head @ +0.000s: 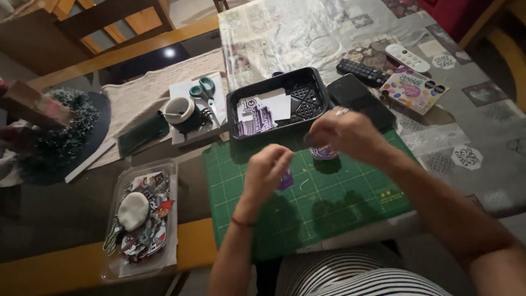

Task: Peeling decorative stickers from a backing sheet and applying them to a green cutting mat on a table.

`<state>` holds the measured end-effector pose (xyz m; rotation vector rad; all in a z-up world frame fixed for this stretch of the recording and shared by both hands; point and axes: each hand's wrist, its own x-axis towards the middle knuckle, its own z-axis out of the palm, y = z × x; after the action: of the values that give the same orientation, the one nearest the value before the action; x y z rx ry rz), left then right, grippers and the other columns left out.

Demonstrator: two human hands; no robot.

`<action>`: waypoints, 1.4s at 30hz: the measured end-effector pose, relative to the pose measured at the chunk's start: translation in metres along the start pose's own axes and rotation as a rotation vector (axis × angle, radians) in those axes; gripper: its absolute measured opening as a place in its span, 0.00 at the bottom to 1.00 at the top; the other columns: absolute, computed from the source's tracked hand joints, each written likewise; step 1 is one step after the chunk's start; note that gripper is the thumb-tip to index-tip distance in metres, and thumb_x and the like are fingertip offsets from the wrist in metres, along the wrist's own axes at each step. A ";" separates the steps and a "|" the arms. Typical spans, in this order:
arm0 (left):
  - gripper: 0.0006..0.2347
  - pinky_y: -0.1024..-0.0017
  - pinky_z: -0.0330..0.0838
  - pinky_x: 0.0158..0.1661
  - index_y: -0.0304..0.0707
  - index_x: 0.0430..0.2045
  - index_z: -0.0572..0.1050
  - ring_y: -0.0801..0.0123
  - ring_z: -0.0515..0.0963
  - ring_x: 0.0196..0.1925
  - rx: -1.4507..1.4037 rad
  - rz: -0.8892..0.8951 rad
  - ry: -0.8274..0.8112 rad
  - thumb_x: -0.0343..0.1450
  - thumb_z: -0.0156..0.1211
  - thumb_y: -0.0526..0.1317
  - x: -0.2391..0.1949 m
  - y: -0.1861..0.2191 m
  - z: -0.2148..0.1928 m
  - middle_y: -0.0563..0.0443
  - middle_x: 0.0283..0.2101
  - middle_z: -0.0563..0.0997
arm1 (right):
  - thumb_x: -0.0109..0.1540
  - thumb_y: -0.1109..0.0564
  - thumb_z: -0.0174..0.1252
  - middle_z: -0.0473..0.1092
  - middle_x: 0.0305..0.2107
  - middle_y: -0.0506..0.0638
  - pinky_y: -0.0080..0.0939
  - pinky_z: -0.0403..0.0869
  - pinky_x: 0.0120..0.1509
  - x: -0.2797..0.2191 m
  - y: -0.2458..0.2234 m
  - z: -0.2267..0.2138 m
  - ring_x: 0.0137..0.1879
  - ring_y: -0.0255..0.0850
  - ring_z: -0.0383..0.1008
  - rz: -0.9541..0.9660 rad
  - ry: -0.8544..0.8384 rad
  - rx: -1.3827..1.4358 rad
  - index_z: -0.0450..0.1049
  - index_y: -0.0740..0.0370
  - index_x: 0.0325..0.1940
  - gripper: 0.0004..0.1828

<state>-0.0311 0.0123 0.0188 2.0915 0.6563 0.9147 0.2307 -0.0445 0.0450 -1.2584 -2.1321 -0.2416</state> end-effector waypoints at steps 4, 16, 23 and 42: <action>0.07 0.58 0.79 0.36 0.37 0.39 0.84 0.48 0.86 0.36 0.160 -0.093 0.171 0.79 0.64 0.40 -0.001 -0.009 -0.029 0.41 0.34 0.86 | 0.67 0.50 0.68 0.81 0.33 0.48 0.50 0.77 0.54 0.001 0.027 -0.018 0.42 0.45 0.82 0.620 -0.193 0.373 0.83 0.47 0.51 0.09; 0.23 0.46 0.76 0.55 0.51 0.55 0.77 0.45 0.82 0.58 0.584 -0.435 -0.301 0.67 0.74 0.50 -0.023 -0.015 -0.084 0.47 0.51 0.83 | 0.64 0.35 0.66 0.78 0.41 0.47 0.52 0.79 0.54 -0.010 0.032 0.018 0.52 0.49 0.81 0.457 -0.404 -0.146 0.79 0.40 0.50 0.16; 0.23 0.50 0.76 0.56 0.53 0.50 0.76 0.49 0.80 0.60 0.719 -0.534 -0.440 0.66 0.74 0.58 -0.023 -0.027 -0.079 0.51 0.51 0.80 | 0.64 0.40 0.69 0.74 0.38 0.45 0.49 0.75 0.46 -0.014 0.025 0.036 0.47 0.46 0.77 0.129 -0.090 -0.192 0.80 0.42 0.54 0.17; 0.12 0.63 0.79 0.36 0.40 0.47 0.74 0.55 0.86 0.38 -0.176 -0.176 0.160 0.72 0.67 0.30 -0.003 -0.019 -0.009 0.39 0.36 0.86 | 0.67 0.46 0.67 0.80 0.36 0.52 0.58 0.74 0.43 -0.002 -0.001 0.019 0.45 0.57 0.79 0.247 -0.053 0.276 0.83 0.53 0.50 0.13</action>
<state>-0.0429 0.0253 0.0068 1.7886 0.7987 1.0083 0.2220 -0.0379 0.0292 -1.3557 -1.9485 0.1879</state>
